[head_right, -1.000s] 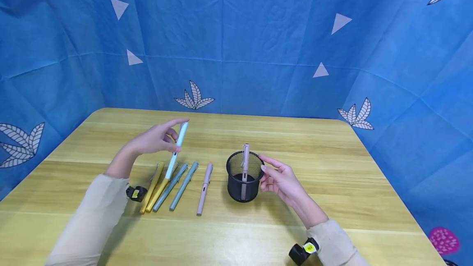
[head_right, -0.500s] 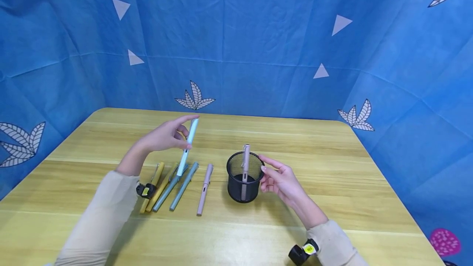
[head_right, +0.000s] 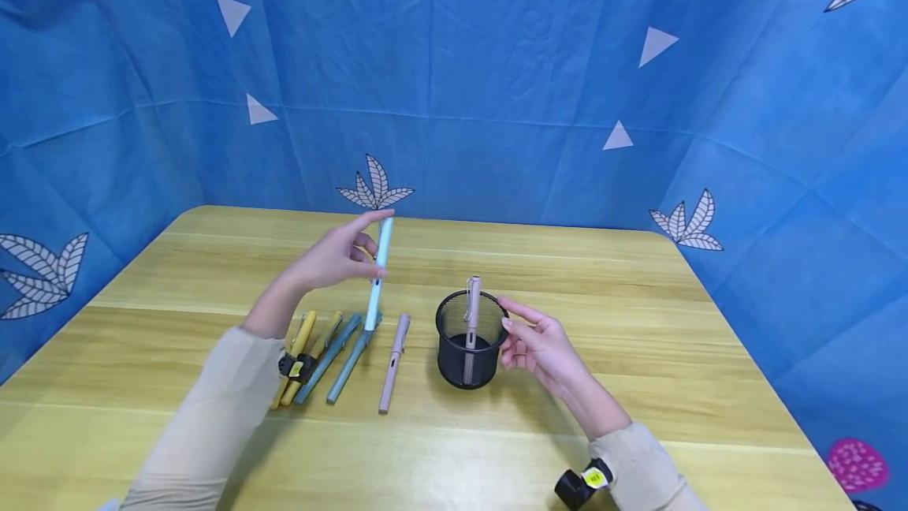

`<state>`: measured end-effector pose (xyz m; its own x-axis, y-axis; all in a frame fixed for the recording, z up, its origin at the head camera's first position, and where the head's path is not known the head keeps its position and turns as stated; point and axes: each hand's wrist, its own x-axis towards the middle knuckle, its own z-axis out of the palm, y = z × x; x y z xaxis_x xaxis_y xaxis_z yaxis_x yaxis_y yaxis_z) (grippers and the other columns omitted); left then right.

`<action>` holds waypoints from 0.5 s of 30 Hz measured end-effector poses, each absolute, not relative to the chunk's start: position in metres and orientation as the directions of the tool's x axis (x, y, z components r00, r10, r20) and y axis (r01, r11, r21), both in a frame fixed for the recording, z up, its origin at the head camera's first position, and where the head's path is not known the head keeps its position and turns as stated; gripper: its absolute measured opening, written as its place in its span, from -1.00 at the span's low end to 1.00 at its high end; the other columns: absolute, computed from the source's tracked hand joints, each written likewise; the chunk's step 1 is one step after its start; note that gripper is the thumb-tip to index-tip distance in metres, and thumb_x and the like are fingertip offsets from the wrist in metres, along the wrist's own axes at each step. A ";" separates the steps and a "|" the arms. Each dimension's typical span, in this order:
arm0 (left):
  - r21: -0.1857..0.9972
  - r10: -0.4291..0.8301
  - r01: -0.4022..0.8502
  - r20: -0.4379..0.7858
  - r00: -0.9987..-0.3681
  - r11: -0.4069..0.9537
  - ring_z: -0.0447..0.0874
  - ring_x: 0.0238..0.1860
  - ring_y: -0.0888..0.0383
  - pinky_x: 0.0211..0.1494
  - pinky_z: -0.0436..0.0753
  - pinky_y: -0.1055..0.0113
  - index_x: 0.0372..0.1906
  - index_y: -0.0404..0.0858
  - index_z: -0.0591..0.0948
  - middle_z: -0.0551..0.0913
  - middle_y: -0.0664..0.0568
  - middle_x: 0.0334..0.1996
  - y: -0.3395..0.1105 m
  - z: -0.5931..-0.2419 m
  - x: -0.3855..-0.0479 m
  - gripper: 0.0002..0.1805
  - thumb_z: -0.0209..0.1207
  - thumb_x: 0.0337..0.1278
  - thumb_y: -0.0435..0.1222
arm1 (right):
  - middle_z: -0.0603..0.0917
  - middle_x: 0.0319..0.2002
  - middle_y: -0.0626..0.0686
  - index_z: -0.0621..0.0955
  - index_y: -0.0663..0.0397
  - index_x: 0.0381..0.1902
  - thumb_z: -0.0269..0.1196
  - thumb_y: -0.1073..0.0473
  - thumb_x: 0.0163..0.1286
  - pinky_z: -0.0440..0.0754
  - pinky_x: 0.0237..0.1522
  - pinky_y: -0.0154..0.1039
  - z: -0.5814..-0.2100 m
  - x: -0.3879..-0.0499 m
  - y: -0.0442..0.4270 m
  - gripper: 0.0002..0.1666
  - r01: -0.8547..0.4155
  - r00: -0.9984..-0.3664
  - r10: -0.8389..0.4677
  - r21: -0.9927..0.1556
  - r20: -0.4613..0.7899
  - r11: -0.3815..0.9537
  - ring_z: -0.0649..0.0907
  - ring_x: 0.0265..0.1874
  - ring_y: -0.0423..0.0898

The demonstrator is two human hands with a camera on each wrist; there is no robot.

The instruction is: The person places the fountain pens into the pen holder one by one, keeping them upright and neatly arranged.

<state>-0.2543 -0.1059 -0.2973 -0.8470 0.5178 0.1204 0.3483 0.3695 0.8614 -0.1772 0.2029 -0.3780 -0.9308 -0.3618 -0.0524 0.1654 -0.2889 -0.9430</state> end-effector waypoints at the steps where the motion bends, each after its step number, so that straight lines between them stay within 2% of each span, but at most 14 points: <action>1: 0.863 0.514 0.347 0.123 -0.849 0.367 0.61 -0.49 0.01 -0.30 0.61 0.22 0.36 -0.05 0.08 0.48 -0.19 -0.38 -0.104 -0.298 -0.254 -0.10 0.24 -0.09 -0.52 | 0.55 -0.59 0.03 0.36 -0.05 0.19 0.01 0.29 0.35 0.55 -0.50 -0.34 -0.378 -0.177 0.203 -0.55 0.162 -0.930 -0.365 -0.944 -0.049 -0.288 0.55 -0.62 -0.16; 6: 0.866 0.487 0.341 0.134 -0.863 0.365 0.61 -0.49 0.01 -0.34 0.62 0.27 0.36 -0.04 0.07 0.47 -0.17 -0.37 -0.098 -0.298 -0.254 -0.10 0.25 -0.09 -0.50 | 0.55 -0.58 0.02 0.29 0.06 0.26 -0.01 0.30 0.36 0.56 -0.49 -0.34 -0.379 -0.178 0.205 -0.51 0.140 -0.926 -0.377 -0.947 -0.021 -0.290 0.56 -0.61 -0.16; 9: 0.872 0.481 0.339 0.143 -0.865 0.351 0.60 -0.48 0.01 -0.34 0.62 0.28 0.36 -0.03 0.08 0.48 -0.18 -0.36 -0.095 -0.298 -0.254 -0.09 0.25 -0.10 -0.50 | 0.55 -0.59 0.02 0.34 0.03 0.22 -0.01 0.31 0.36 0.56 -0.49 -0.34 -0.379 -0.178 0.205 -0.53 0.138 -0.926 -0.376 -0.945 -0.018 -0.295 0.56 -0.62 -0.16; 15: 0.886 0.486 0.345 0.163 -0.858 0.311 0.62 -0.48 0.01 -0.36 0.62 0.27 0.35 -0.04 0.09 0.49 -0.20 -0.37 -0.089 -0.298 -0.255 -0.10 0.26 -0.11 -0.51 | 0.54 -0.60 0.02 0.16 0.20 0.31 0.02 0.29 0.35 0.55 -0.50 -0.35 -0.377 -0.176 0.204 -0.41 0.146 -0.930 -0.365 -0.948 -0.035 -0.282 0.55 -0.63 -0.17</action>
<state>-0.2545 -0.0889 -0.2980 -0.8584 0.4862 0.1633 0.3448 0.3113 0.8855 -0.1763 0.2036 -0.3775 -0.9302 -0.3654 -0.0346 0.1460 -0.2818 -0.9483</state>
